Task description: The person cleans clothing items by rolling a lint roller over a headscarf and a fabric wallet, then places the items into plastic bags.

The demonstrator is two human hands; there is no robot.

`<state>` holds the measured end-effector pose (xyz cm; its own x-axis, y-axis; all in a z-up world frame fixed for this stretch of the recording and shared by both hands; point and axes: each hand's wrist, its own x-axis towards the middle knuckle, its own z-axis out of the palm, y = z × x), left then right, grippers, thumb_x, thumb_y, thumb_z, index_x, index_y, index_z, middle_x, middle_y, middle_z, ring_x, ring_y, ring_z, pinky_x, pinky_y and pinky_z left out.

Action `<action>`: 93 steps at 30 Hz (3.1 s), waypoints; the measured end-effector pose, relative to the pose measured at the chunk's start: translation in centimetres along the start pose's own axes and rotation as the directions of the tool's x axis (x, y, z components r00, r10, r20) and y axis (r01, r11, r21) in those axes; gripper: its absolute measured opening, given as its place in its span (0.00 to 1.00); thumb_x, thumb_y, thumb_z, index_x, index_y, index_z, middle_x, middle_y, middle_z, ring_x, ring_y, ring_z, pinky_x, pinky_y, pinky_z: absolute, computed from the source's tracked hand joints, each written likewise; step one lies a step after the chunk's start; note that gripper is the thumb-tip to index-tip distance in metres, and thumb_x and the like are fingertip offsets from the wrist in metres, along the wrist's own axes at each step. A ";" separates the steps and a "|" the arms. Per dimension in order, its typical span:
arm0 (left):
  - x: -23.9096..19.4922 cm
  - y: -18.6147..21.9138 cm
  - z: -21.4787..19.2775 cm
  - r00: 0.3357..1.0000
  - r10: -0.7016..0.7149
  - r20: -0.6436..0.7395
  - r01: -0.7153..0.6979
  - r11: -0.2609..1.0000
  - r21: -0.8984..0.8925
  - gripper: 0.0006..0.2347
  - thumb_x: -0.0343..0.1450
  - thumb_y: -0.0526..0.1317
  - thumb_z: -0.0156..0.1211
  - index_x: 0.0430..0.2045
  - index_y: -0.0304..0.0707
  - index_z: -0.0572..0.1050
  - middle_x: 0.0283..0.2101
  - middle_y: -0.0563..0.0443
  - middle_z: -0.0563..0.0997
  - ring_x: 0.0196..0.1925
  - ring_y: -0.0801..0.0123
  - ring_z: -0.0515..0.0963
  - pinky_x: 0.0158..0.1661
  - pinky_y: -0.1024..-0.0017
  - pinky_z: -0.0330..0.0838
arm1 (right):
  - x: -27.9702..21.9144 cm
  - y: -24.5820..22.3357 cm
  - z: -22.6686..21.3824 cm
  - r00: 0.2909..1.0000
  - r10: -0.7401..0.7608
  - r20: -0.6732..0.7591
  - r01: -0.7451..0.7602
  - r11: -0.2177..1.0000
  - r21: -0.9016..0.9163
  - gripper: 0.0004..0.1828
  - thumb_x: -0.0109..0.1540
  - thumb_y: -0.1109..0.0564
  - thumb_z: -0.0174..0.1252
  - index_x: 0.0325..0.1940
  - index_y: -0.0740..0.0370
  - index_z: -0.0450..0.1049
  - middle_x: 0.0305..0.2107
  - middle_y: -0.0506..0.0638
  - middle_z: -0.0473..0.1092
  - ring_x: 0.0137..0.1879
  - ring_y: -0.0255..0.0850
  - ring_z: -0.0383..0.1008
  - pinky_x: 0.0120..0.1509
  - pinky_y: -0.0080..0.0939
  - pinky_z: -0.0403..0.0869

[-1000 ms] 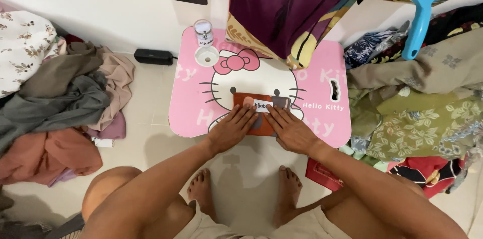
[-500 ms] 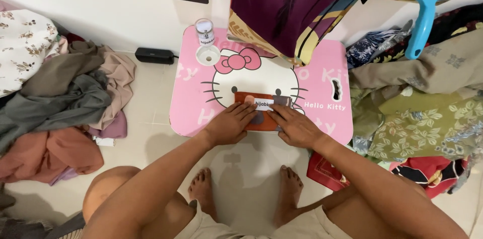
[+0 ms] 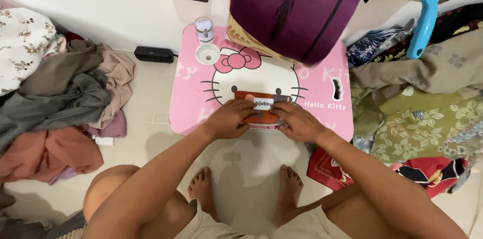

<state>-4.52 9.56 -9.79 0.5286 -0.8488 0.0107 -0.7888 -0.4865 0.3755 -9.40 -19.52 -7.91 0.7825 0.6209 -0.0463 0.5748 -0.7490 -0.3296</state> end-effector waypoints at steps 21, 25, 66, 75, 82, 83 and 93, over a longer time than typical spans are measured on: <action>1.8 -0.4 -3.3 0.998 0.018 0.064 -0.015 0.999 -0.044 0.30 0.63 0.45 0.59 0.63 0.38 0.68 0.69 0.45 0.68 0.68 0.48 0.67 0.65 0.53 0.63 | 0.8 0.4 -3.3 0.972 0.231 0.034 -0.216 0.838 0.502 0.19 0.54 0.64 0.60 0.49 0.59 0.80 0.44 0.60 0.78 0.53 0.60 0.77 0.57 0.57 0.74; 2.1 -1.4 -2.1 1.000 0.010 0.017 -0.010 0.999 -0.034 0.28 0.63 0.51 0.60 0.59 0.43 0.73 0.62 0.51 0.74 0.67 0.57 0.68 0.64 0.59 0.64 | 0.9 0.8 -2.7 0.963 0.270 0.026 -0.238 0.796 0.557 0.20 0.53 0.64 0.60 0.49 0.57 0.81 0.43 0.58 0.78 0.51 0.57 0.79 0.54 0.54 0.75; 2.6 -1.7 -6.2 0.889 -0.418 0.186 0.419 0.580 -0.699 0.23 0.65 0.45 0.62 0.56 0.44 0.77 0.51 0.35 0.82 0.56 0.45 0.80 0.56 0.57 0.73 | 3.2 2.4 -2.4 0.950 0.305 -0.072 -0.251 0.879 0.405 0.22 0.59 0.51 0.67 0.58 0.53 0.77 0.42 0.60 0.76 0.54 0.58 0.75 0.59 0.56 0.72; 2.7 -2.7 -6.0 0.897 -0.438 0.054 0.335 0.596 -0.730 0.19 0.65 0.39 0.64 0.50 0.33 0.79 0.51 0.33 0.80 0.53 0.42 0.80 0.51 0.59 0.78 | 3.9 3.2 -2.3 0.956 0.284 -0.069 -0.208 0.827 0.523 0.15 0.62 0.53 0.64 0.53 0.58 0.78 0.41 0.61 0.76 0.53 0.61 0.74 0.59 0.56 0.71; 2.6 -3.4 -5.5 0.906 -0.421 0.033 0.353 0.713 -0.605 0.19 0.67 0.43 0.64 0.51 0.33 0.79 0.55 0.38 0.76 0.52 0.48 0.80 0.51 0.57 0.78 | 4.6 3.3 -2.7 0.956 0.289 -0.041 -0.231 0.835 0.500 0.13 0.63 0.54 0.64 0.50 0.59 0.79 0.44 0.59 0.74 0.54 0.58 0.74 0.59 0.54 0.71; 2.6 -3.6 -5.6 0.902 -0.429 0.055 0.382 0.729 -0.568 0.20 0.67 0.44 0.64 0.53 0.36 0.78 0.55 0.40 0.77 0.52 0.50 0.80 0.52 0.57 0.77 | 4.7 3.2 -3.0 0.954 0.298 -0.029 -0.244 0.830 0.501 0.14 0.63 0.55 0.63 0.51 0.61 0.78 0.43 0.60 0.74 0.53 0.59 0.74 0.58 0.54 0.71; 3.7 -4.8 -4.6 0.878 -0.437 0.195 0.476 0.753 -0.454 0.21 0.68 0.48 0.62 0.52 0.38 0.79 0.52 0.44 0.79 0.52 0.53 0.80 0.53 0.59 0.77 | 5.0 4.3 -1.9 0.943 0.320 0.093 -0.329 0.851 0.409 0.18 0.61 0.49 0.65 0.49 0.62 0.76 0.41 0.61 0.73 0.50 0.59 0.74 0.54 0.55 0.73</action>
<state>2.69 9.68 -7.26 0.7478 -0.5728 -0.3357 -0.2003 -0.6767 0.7085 -2.59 -20.06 -7.77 0.8995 0.3671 -0.2369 0.1335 -0.7472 -0.6511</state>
